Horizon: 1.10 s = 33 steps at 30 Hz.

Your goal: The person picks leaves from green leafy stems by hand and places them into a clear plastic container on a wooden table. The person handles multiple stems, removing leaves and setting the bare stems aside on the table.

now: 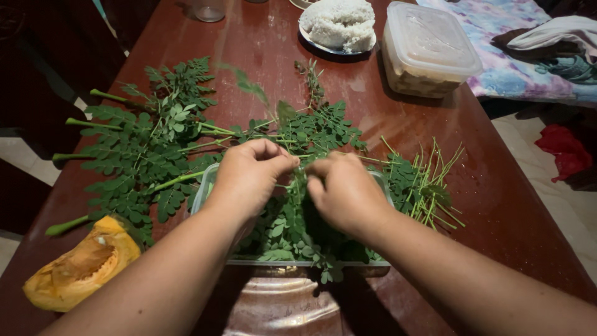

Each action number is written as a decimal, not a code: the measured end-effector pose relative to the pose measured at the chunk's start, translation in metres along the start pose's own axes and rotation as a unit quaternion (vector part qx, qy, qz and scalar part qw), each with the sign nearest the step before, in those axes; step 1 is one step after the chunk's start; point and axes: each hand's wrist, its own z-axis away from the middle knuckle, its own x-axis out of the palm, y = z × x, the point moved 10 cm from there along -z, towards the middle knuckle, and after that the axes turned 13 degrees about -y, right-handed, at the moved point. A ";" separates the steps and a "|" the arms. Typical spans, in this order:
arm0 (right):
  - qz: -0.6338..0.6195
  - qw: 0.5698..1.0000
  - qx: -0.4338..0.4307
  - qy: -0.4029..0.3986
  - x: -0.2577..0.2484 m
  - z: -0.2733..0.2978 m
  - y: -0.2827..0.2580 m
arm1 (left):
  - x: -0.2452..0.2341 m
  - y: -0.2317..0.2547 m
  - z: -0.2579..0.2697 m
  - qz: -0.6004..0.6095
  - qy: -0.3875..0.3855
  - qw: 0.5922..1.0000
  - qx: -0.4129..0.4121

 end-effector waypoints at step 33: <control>-0.334 0.942 0.037 -0.015 -0.001 -0.017 0.009 | 0.003 0.006 0.005 0.055 -0.005 0.998 0.001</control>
